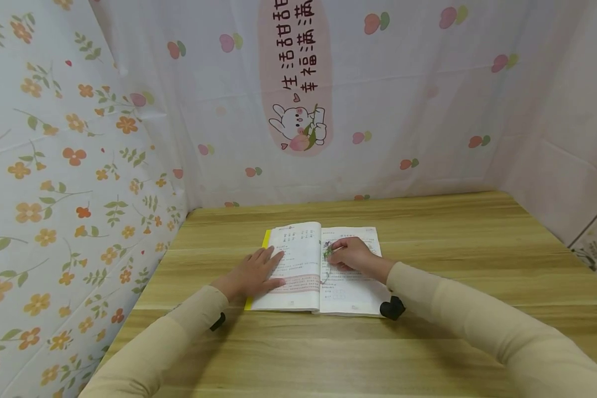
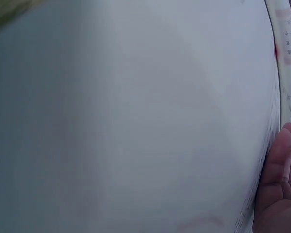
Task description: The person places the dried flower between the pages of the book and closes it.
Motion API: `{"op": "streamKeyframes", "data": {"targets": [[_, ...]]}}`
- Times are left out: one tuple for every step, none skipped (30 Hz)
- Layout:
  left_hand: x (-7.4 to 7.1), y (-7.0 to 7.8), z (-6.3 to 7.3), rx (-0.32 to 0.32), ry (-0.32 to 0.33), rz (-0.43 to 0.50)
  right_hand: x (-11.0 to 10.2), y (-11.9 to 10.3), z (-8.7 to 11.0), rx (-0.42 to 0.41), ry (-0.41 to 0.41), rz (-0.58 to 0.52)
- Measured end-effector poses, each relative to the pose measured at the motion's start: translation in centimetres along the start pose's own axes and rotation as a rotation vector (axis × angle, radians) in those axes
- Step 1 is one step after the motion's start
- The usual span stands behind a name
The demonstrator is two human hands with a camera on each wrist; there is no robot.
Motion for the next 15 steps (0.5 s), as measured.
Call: {"op": "streamKeyframes", "data": {"targets": [[0.02,-0.02,-0.02,0.000,-0.002,-0.001,0.12,-0.03,0.00,-0.010,0.003,0.020],[0.00,-0.02,-0.02,0.000,0.000,-0.001,0.21,-0.03,-0.01,-0.023,0.006,0.040],[0.00,-0.03,-0.03,0.001,0.001,-0.003,0.29,-0.04,0.00,-0.032,0.010,0.060],[-0.02,-0.03,-0.04,0.002,-0.001,-0.004,0.37,-0.07,0.03,-0.043,0.015,0.079],[-0.06,-0.01,-0.03,0.003,-0.001,-0.005,0.42,-0.11,0.04,-0.055,0.019,0.098],[-0.10,0.00,-0.03,0.003,-0.002,-0.004,0.47,-0.15,0.07,-0.071,0.020,0.115],[-0.13,0.01,-0.02,0.003,-0.003,-0.004,0.50,-0.20,0.10,-0.088,0.020,0.133],[-0.19,0.02,-0.01,0.003,-0.002,-0.001,0.52,-0.24,0.12,-0.100,0.023,0.142],[-0.19,0.02,0.00,0.003,-0.005,-0.003,0.53,-0.28,0.12,-0.114,0.023,0.154],[-0.25,0.04,0.03,0.000,-0.008,-0.004,0.55,-0.33,0.13,-0.133,0.021,0.167],[-0.27,0.04,0.06,-0.001,-0.009,-0.006,0.55,-0.36,0.12,-0.146,0.023,0.179],[-0.28,0.03,0.08,-0.002,-0.012,-0.006,0.55,-0.39,0.12,-0.159,0.026,0.193],[-0.28,0.03,0.10,-0.003,-0.013,-0.009,0.55,-0.45,0.13,-0.166,0.031,0.208],[-0.29,0.03,0.12,-0.004,-0.015,-0.009,0.54,-0.46,0.14,-0.173,0.033,0.223],[-0.28,0.03,0.13,-0.005,-0.017,-0.010,0.55,-0.49,0.16,-0.182,0.033,0.240]]}}
Point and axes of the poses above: each hand's wrist, its own z-axis away from the middle knuckle, its own x-axis out of the palm, y = z × x, the point moved 2 cm from there along -z, towards the middle knuckle, and after that the axes turned 11 degrees about -z, right-handed, at the moved point
